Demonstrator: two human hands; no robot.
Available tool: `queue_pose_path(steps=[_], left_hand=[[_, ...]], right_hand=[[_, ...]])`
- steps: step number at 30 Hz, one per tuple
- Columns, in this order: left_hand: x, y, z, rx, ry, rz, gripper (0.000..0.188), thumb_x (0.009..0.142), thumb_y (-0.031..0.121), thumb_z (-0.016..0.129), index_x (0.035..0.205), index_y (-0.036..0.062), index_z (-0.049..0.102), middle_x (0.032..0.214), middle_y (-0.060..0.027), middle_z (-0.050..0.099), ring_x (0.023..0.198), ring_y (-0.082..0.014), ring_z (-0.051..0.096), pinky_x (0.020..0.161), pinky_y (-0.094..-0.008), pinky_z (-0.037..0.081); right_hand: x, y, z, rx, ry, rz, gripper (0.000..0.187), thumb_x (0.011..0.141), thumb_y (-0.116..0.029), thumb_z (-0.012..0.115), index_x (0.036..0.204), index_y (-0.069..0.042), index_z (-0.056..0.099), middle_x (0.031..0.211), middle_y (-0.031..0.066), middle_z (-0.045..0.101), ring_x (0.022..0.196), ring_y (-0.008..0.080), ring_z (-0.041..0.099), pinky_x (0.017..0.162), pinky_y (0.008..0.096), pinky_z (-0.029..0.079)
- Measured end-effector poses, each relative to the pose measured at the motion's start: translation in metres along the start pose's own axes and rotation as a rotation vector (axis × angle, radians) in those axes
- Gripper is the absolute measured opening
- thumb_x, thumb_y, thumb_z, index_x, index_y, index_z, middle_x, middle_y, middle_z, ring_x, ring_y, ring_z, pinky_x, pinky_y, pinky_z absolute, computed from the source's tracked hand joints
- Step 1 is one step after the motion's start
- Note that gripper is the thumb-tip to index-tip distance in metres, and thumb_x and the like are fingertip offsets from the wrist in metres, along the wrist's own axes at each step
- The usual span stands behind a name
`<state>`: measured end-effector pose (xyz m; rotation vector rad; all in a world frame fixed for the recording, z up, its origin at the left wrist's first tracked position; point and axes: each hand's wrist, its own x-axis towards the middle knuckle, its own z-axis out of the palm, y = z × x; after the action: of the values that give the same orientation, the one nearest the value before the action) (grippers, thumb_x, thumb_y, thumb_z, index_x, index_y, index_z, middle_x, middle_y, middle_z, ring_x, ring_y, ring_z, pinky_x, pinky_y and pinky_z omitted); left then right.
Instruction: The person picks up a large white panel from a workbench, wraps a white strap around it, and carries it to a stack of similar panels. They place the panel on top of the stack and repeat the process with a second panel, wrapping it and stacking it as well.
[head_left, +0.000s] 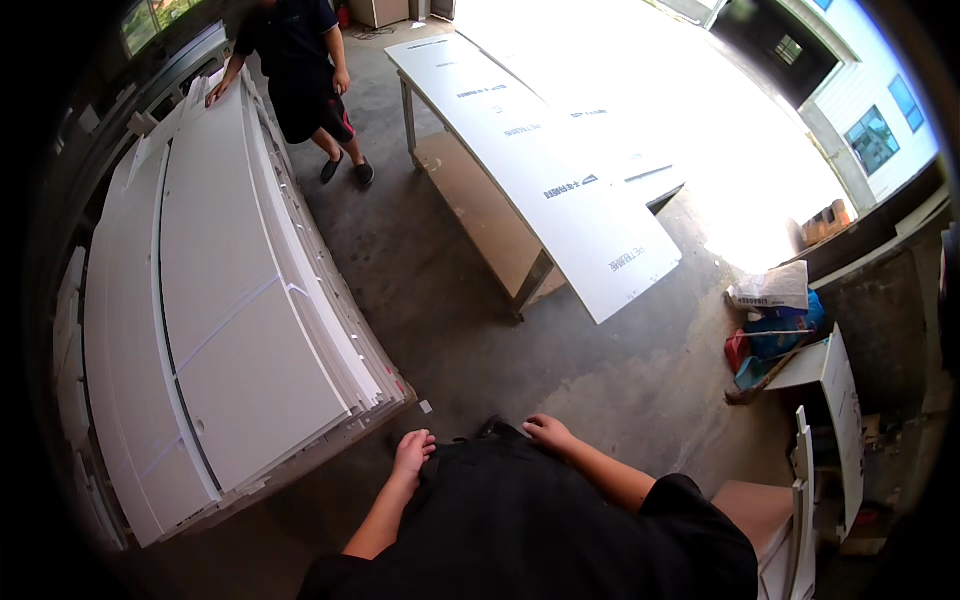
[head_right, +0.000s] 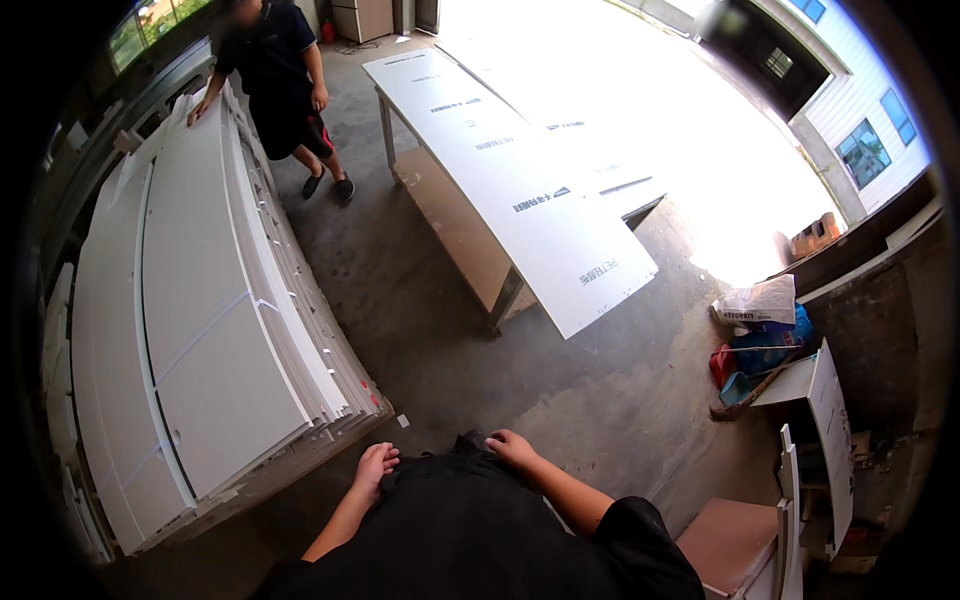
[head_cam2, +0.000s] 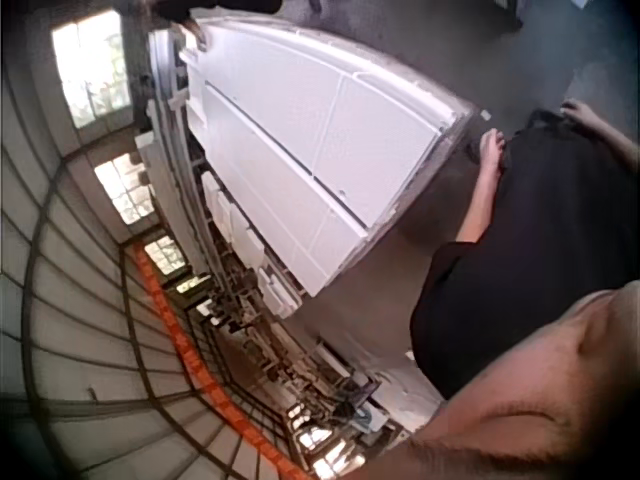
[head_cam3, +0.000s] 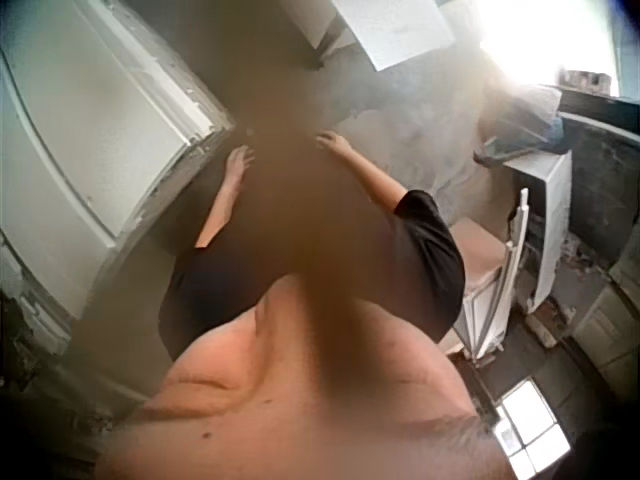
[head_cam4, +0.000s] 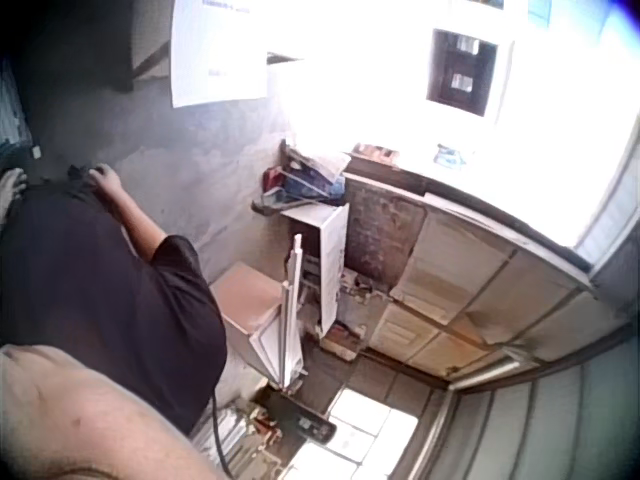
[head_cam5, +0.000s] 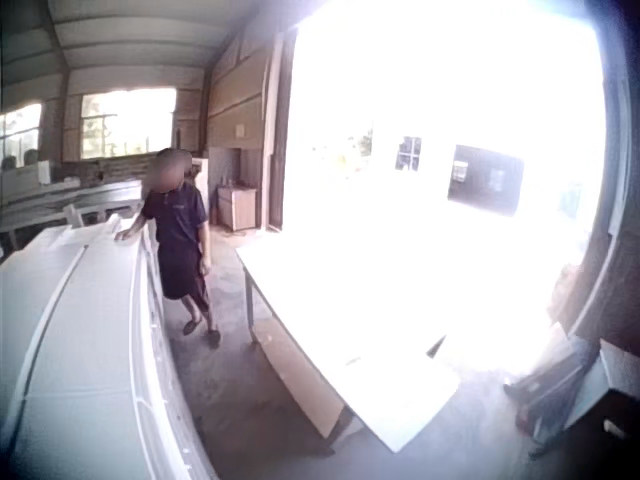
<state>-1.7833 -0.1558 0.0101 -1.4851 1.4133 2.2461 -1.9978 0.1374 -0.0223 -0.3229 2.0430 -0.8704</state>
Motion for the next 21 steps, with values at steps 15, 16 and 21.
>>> queue_pose_path(steps=[15, 16, 21], left_hand=[[0.177, 0.127, 0.374, 0.226, -0.365, -0.153, 0.045, 0.100, 0.047, 0.056, 0.128, 0.0117, 0.054, 0.120, -0.0055, 0.065, 0.103, -0.0172, 0.062, 0.084, -0.0329, 0.047], [0.186, 0.132, 0.404, 0.174, -0.358, -0.166, 0.047, 0.100, 0.047, 0.056, 0.132, 0.0122, 0.051, 0.122, -0.0071, 0.064, 0.104, -0.0193, 0.062, 0.084, -0.0331, 0.047], [0.233, 0.121, 0.479, -0.322, -0.271, -0.072, 0.046, 0.101, 0.034, 0.060, 0.128, -0.0031, 0.052, 0.125, -0.0143, 0.063, 0.115, -0.0282, 0.062, 0.096, -0.0448, 0.052]], right_hand=[[-0.006, 0.080, -0.260, 0.689, 0.572, 0.102, 0.038, 0.098, -0.030, 0.061, 0.125, -0.004, 0.061, 0.111, 0.0064, 0.068, 0.095, 0.0146, 0.065, 0.078, 0.0290, 0.048], [0.004, 0.082, -0.287, 0.641, 0.604, 0.078, 0.038, 0.098, -0.029, 0.061, 0.125, -0.003, 0.061, 0.111, 0.0067, 0.069, 0.096, 0.0150, 0.065, 0.079, 0.0291, 0.048], [0.068, 0.081, -0.418, 0.322, 0.707, 0.021, 0.040, 0.095, -0.028, 0.064, 0.122, 0.002, 0.064, 0.110, 0.0144, 0.071, 0.101, 0.0241, 0.068, 0.091, 0.0352, 0.052]])
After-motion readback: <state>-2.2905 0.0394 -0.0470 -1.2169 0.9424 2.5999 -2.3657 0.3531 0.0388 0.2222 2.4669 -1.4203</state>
